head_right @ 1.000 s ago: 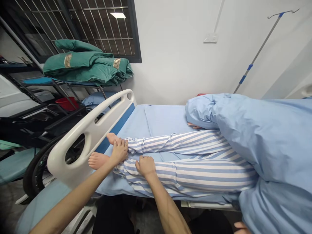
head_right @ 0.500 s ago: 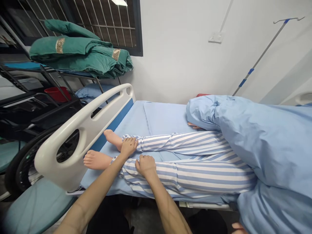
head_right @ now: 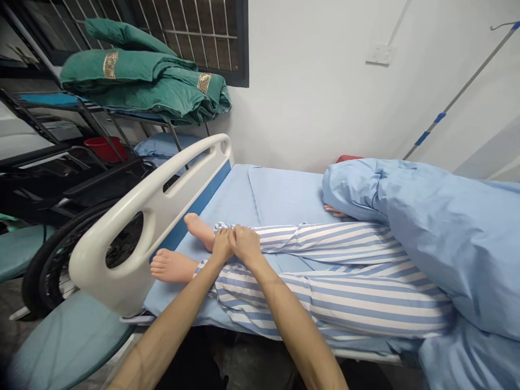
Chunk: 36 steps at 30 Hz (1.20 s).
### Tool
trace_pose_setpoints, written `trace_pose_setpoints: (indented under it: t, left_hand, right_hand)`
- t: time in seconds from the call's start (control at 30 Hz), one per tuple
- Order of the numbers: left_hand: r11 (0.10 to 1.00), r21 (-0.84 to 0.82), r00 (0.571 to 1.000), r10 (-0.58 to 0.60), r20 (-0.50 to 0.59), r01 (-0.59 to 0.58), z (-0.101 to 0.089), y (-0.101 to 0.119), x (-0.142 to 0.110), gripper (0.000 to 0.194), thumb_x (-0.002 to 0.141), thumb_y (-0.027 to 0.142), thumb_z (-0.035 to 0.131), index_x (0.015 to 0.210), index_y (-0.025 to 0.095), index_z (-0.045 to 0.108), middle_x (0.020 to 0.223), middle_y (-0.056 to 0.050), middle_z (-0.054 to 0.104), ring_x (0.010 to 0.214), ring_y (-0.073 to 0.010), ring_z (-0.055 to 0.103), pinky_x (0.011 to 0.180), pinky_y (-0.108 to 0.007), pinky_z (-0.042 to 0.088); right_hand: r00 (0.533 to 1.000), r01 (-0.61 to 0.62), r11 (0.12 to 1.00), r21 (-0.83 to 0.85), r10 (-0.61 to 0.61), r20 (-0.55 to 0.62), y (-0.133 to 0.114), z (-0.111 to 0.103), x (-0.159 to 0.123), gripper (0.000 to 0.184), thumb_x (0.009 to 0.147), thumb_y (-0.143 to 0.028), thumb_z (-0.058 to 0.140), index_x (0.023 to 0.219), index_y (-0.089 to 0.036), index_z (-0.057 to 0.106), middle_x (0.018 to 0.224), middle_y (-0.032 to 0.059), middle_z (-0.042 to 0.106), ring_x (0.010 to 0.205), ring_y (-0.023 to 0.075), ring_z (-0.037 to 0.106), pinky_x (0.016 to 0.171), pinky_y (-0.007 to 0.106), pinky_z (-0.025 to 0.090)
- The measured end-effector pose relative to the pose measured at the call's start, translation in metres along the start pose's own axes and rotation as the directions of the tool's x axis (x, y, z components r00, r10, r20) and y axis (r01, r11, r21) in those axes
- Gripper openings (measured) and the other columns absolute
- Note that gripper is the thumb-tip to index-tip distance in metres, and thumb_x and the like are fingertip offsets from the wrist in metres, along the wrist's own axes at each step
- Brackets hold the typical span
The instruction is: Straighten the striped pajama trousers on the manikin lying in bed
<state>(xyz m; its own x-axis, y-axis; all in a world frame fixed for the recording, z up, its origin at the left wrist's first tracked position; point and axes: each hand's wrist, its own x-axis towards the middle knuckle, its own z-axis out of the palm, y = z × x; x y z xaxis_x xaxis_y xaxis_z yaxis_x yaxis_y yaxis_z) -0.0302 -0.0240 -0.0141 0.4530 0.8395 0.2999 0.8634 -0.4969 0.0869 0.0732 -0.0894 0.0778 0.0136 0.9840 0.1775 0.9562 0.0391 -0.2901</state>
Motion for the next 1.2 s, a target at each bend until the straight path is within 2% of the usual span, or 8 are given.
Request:
trace_pose_setpoints:
  t: [0.07,0.17,0.3,0.4,0.67,0.93,1.03,1.2]
  left_hand:
    - [1.000,-0.005,1.000,-0.017,0.012,0.017,0.002,-0.001,0.001,0.035,0.094,0.023,0.041,0.116,0.008,0.064,0.105,-0.017,0.068,0.103,-0.0308,0.060,0.098,-0.045,0.037]
    - [1.000,-0.022,1.000,-0.014,0.007,0.014,0.006,-0.003,0.001,0.035,0.094,0.026,0.041,0.113,0.009,0.065,0.103,-0.017,0.068,0.101,-0.0307,0.060,0.096,-0.045,0.037]
    - [0.999,-0.033,0.999,-0.011,-0.046,0.010,0.008,-0.003,0.001,0.036,0.095,0.029,0.038,0.110,0.011,0.065,0.101,-0.017,0.067,0.100,-0.0305,0.059,0.095,-0.045,0.035]
    - [0.999,-0.031,0.999,-0.019,-0.027,0.018,0.007,-0.002,0.001,0.036,0.095,0.029,0.038,0.109,0.011,0.065,0.101,-0.017,0.068,0.100,-0.0307,0.059,0.095,-0.045,0.035]
    - [1.000,-0.016,1.000,-0.013,-0.015,0.013,0.006,-0.002,0.002,0.035,0.095,0.028,0.038,0.110,0.011,0.065,0.100,-0.016,0.069,0.099,-0.0313,0.060,0.093,-0.045,0.035]
    - [1.000,-0.010,0.997,0.002,-0.073,-0.003,0.008,-0.004,0.000,0.032,0.093,0.028,0.041,0.107,0.012,0.065,0.097,-0.015,0.070,0.096,-0.0306,0.063,0.092,-0.044,0.039]
    - [0.999,-0.053,0.997,0.004,-0.075,-0.008,0.006,-0.005,0.001,0.029,0.092,0.026,0.042,0.106,0.014,0.065,0.099,-0.015,0.071,0.097,-0.0301,0.063,0.093,-0.045,0.041]
    - [0.976,-0.216,0.994,-0.036,-0.105,0.012,-0.002,-0.005,0.003,0.030,0.090,0.023,0.045,0.112,0.014,0.063,0.111,-0.015,0.069,0.106,-0.0298,0.061,0.097,-0.046,0.045]
  right_hand:
    - [1.000,-0.008,1.000,0.029,0.009,-0.030,-0.001,0.003,0.022,0.035,0.104,-0.036,0.035,0.092,-0.020,0.064,0.087,0.0045,0.071,0.079,0.0158,0.063,0.065,0.024,0.032]
    - [0.997,-0.049,0.996,0.076,0.054,-0.063,0.011,0.025,0.043,0.035,0.104,-0.034,0.036,0.088,-0.019,0.063,0.085,0.0036,0.072,0.076,0.0137,0.062,0.063,0.024,0.028]
    - [0.993,-0.103,0.990,0.100,0.108,-0.040,0.033,0.060,0.049,0.036,0.104,-0.031,0.036,0.084,-0.019,0.064,0.081,0.0032,0.071,0.074,0.0129,0.061,0.063,0.024,0.027]
    - [0.994,-0.089,0.990,0.108,0.095,-0.056,0.040,0.072,0.048,0.038,0.104,-0.031,0.036,0.082,-0.019,0.064,0.080,0.0026,0.071,0.072,0.0128,0.060,0.063,0.024,0.027]
    - [0.994,-0.061,0.986,0.155,0.075,-0.085,0.041,0.073,0.047,0.036,0.102,-0.031,0.038,0.079,-0.019,0.063,0.078,0.0022,0.071,0.069,0.0124,0.059,0.062,0.026,0.025]
    - [0.992,-0.038,0.979,0.201,0.061,-0.112,0.043,0.075,0.046,0.034,0.101,-0.030,0.042,0.074,-0.020,0.060,0.075,0.0019,0.070,0.068,0.0130,0.057,0.062,0.026,0.025]
    - [0.992,-0.032,0.977,0.211,0.057,-0.110,0.043,0.074,0.046,0.033,0.101,-0.030,0.043,0.074,-0.020,0.060,0.075,0.0017,0.070,0.068,0.0131,0.057,0.062,0.027,0.025]
    - [0.993,-0.033,0.975,0.218,0.056,-0.103,0.043,0.072,0.046,0.034,0.101,-0.030,0.043,0.075,-0.020,0.061,0.077,0.0022,0.070,0.069,0.0132,0.058,0.062,0.027,0.025]
